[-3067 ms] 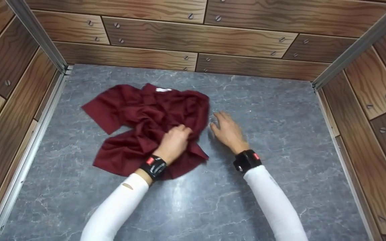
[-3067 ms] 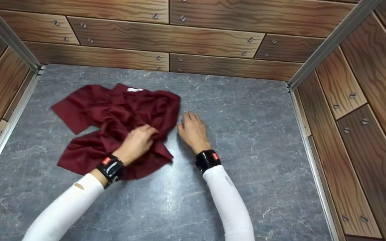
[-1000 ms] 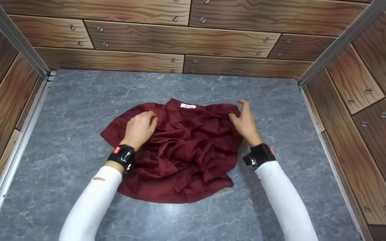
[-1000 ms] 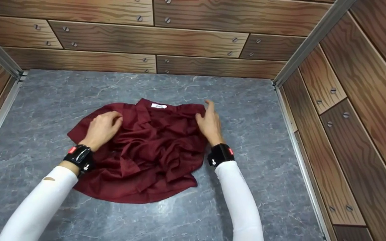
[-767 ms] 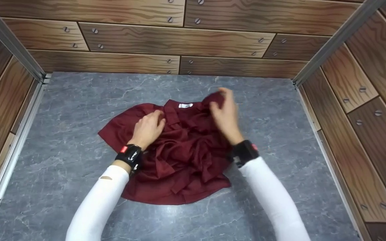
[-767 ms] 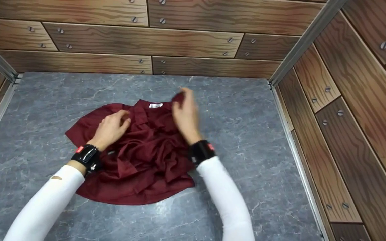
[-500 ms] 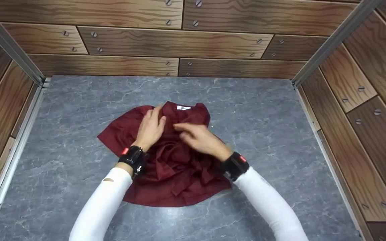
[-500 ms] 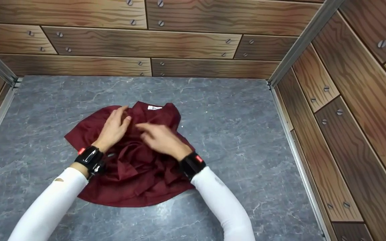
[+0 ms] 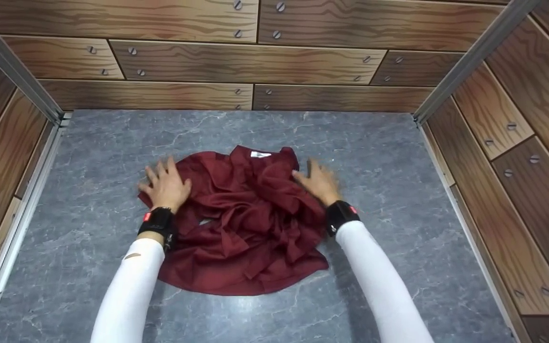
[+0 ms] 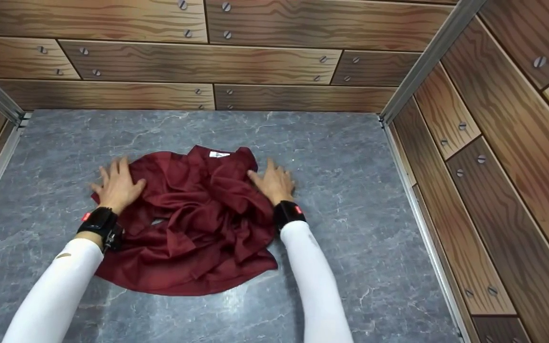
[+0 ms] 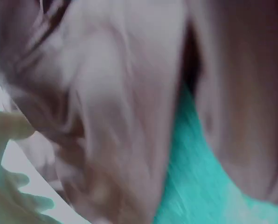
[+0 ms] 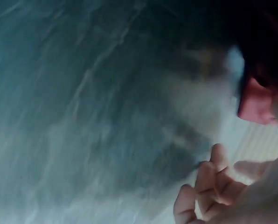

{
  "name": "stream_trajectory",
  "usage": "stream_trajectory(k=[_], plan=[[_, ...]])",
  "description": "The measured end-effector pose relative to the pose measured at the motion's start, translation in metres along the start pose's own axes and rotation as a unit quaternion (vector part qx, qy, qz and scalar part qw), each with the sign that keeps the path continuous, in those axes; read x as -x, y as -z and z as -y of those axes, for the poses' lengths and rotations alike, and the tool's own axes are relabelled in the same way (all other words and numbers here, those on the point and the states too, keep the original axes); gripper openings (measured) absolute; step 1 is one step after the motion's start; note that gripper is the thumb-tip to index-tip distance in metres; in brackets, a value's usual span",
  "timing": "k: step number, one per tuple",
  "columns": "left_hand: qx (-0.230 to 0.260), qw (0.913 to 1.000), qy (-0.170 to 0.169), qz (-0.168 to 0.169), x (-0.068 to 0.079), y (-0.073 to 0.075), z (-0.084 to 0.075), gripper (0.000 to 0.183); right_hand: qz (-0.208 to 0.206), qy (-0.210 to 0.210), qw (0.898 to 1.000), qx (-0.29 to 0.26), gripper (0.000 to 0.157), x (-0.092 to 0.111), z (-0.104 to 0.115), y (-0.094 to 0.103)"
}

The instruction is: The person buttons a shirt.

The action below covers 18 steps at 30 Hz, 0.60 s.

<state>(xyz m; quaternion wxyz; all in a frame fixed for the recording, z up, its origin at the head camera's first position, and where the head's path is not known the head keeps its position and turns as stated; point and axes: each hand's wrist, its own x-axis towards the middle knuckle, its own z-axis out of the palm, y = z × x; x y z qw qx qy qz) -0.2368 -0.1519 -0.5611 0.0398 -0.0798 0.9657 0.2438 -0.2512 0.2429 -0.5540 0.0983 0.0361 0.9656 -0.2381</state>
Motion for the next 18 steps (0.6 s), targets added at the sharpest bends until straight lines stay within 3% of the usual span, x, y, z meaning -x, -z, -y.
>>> stream_trajectory(k=[2, 5, 8, 10, 12, 13, 15, 18], plan=[[-0.006, 0.9998, 0.007, 0.015, 0.001, 0.004, 0.005, 0.085, 0.010, 0.040, 0.999, -0.013, 0.064, -0.004, 0.004, -0.004], [-0.011, 0.9999, 0.001, 0.000, 0.003, 0.008, 0.008, 0.082, 0.017, 0.121, 0.990, -0.077, 0.033, -0.008, 0.006, -0.004], [-0.003, 0.9996, -0.005, -0.028, 0.005, 0.012, 0.012, 0.058, 0.010, 0.145, 0.968, -0.204, 0.015, -0.006, 0.001, 0.005], [0.014, 0.9991, -0.003, -0.039, 0.006, 0.018, 0.016, 0.045, -0.007, 0.132, 0.944, -0.302, 0.011, -0.001, -0.004, 0.017], [0.043, 0.9981, -0.007, -0.044, 0.008, 0.027, 0.022, 0.037, -0.049, 0.120, 0.921, -0.367, 0.010, 0.007, -0.008, 0.030], [0.061, 0.9968, -0.013, -0.049, 0.008, 0.031, 0.023, 0.035, -0.072, 0.119, 0.915, -0.380, 0.011, 0.012, -0.011, 0.040], [0.104, 0.9923, -0.030, -0.060, 0.009, 0.043, 0.024, 0.033, -0.124, 0.134, 0.905, -0.384, 0.016, 0.022, -0.016, 0.060], [0.158, 0.9816, -0.058, -0.090, 0.010, 0.064, 0.022, 0.026, -0.208, 0.175, 0.901, -0.338, 0.020, 0.034, -0.020, 0.092]])
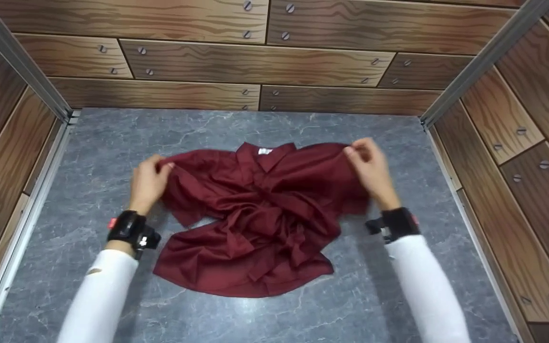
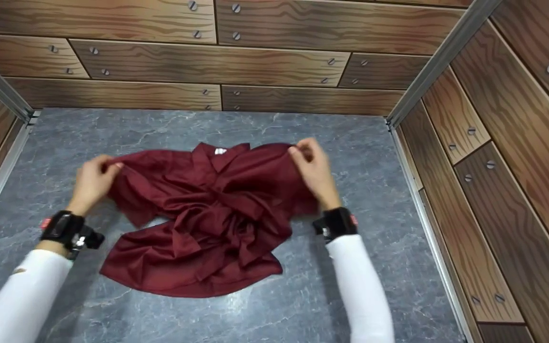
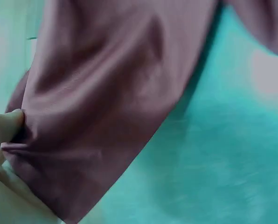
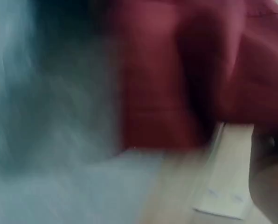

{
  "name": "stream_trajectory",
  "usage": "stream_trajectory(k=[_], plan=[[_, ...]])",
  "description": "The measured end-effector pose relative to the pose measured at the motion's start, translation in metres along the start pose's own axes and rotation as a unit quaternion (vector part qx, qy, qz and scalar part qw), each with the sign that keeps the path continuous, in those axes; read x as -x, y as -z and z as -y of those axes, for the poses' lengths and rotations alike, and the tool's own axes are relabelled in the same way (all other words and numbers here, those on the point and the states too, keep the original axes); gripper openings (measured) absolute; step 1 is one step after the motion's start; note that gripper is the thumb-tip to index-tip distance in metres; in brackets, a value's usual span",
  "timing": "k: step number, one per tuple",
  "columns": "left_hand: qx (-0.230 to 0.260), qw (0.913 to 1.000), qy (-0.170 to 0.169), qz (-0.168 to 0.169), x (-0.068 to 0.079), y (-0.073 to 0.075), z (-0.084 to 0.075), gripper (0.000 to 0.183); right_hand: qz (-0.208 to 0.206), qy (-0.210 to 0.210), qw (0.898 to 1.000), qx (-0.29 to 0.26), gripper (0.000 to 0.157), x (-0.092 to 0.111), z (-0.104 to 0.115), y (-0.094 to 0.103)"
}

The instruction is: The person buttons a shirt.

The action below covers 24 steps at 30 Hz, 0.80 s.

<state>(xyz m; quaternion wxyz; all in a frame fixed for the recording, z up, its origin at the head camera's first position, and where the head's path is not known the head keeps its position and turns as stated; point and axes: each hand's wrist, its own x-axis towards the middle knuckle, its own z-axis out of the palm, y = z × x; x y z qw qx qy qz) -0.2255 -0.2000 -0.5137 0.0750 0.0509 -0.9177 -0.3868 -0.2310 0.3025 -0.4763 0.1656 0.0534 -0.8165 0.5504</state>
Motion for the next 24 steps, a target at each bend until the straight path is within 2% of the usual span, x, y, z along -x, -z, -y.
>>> stream_trajectory(k=[2, 4, 6, 7, 9, 12, 14, 16, 17, 20, 22, 24], plan=[[0.025, 0.9992, -0.014, -0.027, -0.003, 0.012, -0.009, 0.022, -0.043, 0.055, 0.996, 0.051, 0.019, -0.005, 0.012, 0.017], [0.040, 0.9973, -0.023, -0.057, -0.009, 0.022, -0.019, 0.020, -0.092, 0.091, 0.985, 0.115, 0.018, -0.014, 0.021, 0.030], [0.039, 0.9954, -0.026, -0.083, -0.020, 0.030, -0.028, 0.021, -0.131, 0.096, 0.967, 0.196, 0.021, -0.029, 0.026, 0.039], [0.035, 0.9947, -0.027, -0.093, -0.027, 0.032, -0.033, 0.022, -0.139, 0.086, 0.957, 0.238, 0.023, -0.037, 0.027, 0.041], [0.012, 0.9940, -0.024, -0.106, -0.043, 0.035, -0.040, 0.024, -0.117, 0.037, 0.942, 0.312, 0.029, -0.052, 0.026, 0.044], [-0.028, 0.9950, -0.013, -0.095, -0.065, 0.034, -0.049, 0.037, -0.020, -0.045, 0.927, 0.372, 0.041, -0.070, 0.021, 0.042], [-0.058, 0.9950, -0.015, -0.080, -0.070, 0.028, -0.052, 0.050, 0.042, -0.080, 0.921, 0.378, 0.046, -0.068, 0.015, 0.036], [-0.083, 0.9946, -0.031, -0.055, -0.064, 0.017, -0.050, 0.056, 0.092, -0.084, 0.915, 0.383, 0.045, -0.053, 0.005, 0.026], [-0.097, 0.9936, -0.043, -0.041, -0.057, 0.011, -0.048, 0.054, 0.113, -0.077, 0.909, 0.394, 0.041, -0.042, -0.002, 0.020], [-0.133, 0.9874, -0.083, 0.018, -0.029, -0.011, -0.036, 0.037, 0.167, -0.053, 0.883, 0.435, 0.036, 0.000, -0.020, 0.000], [-0.146, 0.9828, -0.088, 0.072, -0.008, -0.024, -0.028, 0.033, 0.195, -0.052, 0.862, 0.464, 0.044, 0.025, -0.028, -0.011], [-0.152, 0.9770, -0.077, 0.128, 0.010, -0.034, -0.021, 0.046, 0.218, -0.071, 0.847, 0.479, 0.056, 0.044, -0.032, -0.018]])
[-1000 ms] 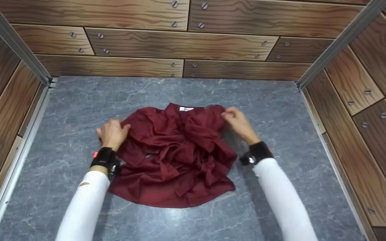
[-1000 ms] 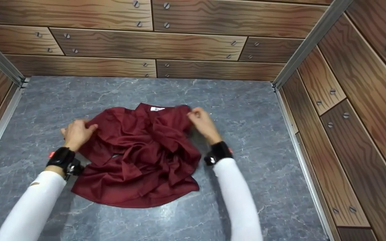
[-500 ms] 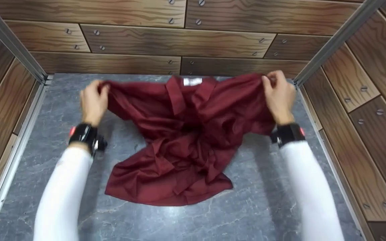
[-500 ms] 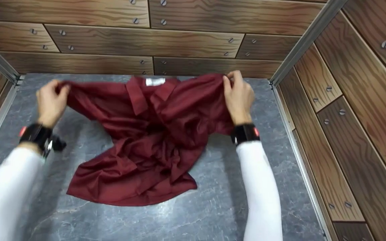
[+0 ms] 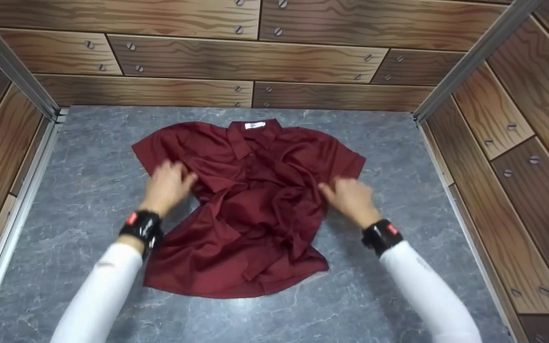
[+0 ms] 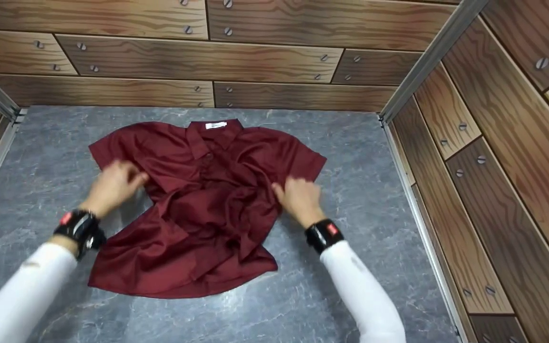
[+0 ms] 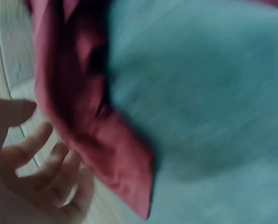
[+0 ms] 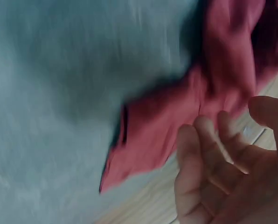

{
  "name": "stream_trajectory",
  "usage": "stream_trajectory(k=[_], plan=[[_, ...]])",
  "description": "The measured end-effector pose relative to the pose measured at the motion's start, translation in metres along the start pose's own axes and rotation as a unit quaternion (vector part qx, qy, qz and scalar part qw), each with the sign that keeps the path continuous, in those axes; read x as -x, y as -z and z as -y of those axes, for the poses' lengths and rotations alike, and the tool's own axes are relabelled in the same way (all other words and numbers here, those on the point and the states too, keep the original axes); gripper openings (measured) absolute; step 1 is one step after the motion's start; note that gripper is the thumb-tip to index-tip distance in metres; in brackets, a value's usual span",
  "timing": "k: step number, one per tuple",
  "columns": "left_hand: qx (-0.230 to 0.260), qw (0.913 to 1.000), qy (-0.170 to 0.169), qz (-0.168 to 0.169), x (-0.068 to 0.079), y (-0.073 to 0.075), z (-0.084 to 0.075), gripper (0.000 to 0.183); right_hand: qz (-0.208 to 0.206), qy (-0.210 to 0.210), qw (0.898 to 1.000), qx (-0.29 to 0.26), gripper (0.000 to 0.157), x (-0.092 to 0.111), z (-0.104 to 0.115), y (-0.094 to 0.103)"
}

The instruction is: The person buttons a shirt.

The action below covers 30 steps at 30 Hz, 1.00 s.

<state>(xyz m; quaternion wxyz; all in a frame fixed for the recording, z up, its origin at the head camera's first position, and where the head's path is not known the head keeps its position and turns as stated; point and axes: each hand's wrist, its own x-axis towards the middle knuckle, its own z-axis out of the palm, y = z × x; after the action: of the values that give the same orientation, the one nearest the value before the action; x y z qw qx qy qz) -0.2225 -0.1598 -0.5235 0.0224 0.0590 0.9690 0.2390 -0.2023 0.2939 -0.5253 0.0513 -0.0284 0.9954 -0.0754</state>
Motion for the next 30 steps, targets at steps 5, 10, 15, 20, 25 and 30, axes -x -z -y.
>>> stream_trajectory(k=[5, 10, 15, 20, 25, 30], plan=[[0.040, 0.9926, 0.016, 0.113, 0.037, -0.027, -0.008, 0.094, 0.064, -0.009, 0.997, -0.029, 0.064, 0.017, 0.011, -0.023], [0.070, 0.9875, -0.032, 0.138, 0.051, -0.044, -0.026, 0.086, -0.005, 0.019, 0.984, -0.179, 0.027, 0.012, 0.011, -0.037], [0.098, 0.9881, -0.086, 0.082, 0.048, -0.059, -0.036, 0.031, -0.121, -0.021, 0.947, -0.298, 0.024, -0.014, -0.003, -0.023], [0.190, 0.9812, -0.036, 0.008, 0.038, -0.066, -0.038, 0.022, -0.154, -0.103, 0.925, -0.333, 0.045, -0.038, -0.025, -0.002], [0.165, 0.9859, -0.024, 0.003, 0.043, -0.063, -0.027, 0.037, -0.007, -0.105, 0.954, -0.280, 0.073, -0.027, -0.043, 0.000], [0.085, 0.9947, -0.045, 0.037, 0.059, -0.051, -0.014, 0.024, 0.131, -0.056, 0.977, -0.159, 0.083, 0.007, -0.038, -0.008]])
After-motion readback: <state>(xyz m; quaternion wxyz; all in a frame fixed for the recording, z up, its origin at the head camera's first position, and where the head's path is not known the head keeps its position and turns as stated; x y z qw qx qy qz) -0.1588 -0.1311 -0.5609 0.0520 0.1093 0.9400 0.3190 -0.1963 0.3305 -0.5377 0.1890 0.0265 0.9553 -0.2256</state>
